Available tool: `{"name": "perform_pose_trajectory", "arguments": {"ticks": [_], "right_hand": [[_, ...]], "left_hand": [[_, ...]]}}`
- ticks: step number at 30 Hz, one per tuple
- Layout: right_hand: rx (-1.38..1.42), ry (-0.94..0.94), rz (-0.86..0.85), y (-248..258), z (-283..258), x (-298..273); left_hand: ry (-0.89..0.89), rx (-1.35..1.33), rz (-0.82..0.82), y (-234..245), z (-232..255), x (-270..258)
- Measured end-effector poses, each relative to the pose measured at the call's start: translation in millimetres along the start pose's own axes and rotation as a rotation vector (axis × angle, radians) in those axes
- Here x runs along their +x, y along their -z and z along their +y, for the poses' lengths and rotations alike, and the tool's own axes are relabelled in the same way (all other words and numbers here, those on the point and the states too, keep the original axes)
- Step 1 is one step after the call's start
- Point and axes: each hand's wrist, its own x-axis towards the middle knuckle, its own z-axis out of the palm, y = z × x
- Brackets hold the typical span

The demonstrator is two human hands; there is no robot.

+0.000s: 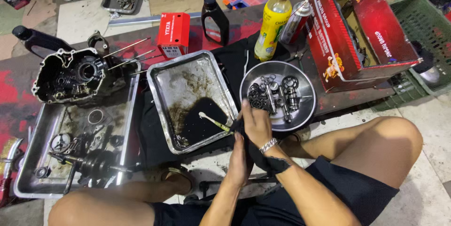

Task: The person scrubs small metal engine parts in a tray of dark liquid using a toothbrush, then wipes them with a cloth. They also handle a larger circular metal component, wiping it and placing it on a cloth.

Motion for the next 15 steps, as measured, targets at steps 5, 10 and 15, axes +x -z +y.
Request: {"name": "perform_pose_trajectory", "arguments": {"ticks": [5,10,15], "right_hand": [[0.767,-0.417,0.154,9,2,9],[0.861,-0.256,0.059,-6,-20,-44],[0.835,-0.606,-0.237,-18,7,-31]], "left_hand": [[-0.067,0.562,0.464,12,6,1],[-0.594,1.401,0.461,-6,39,7],[-0.475,1.479,0.412,-39,57,6]]}}
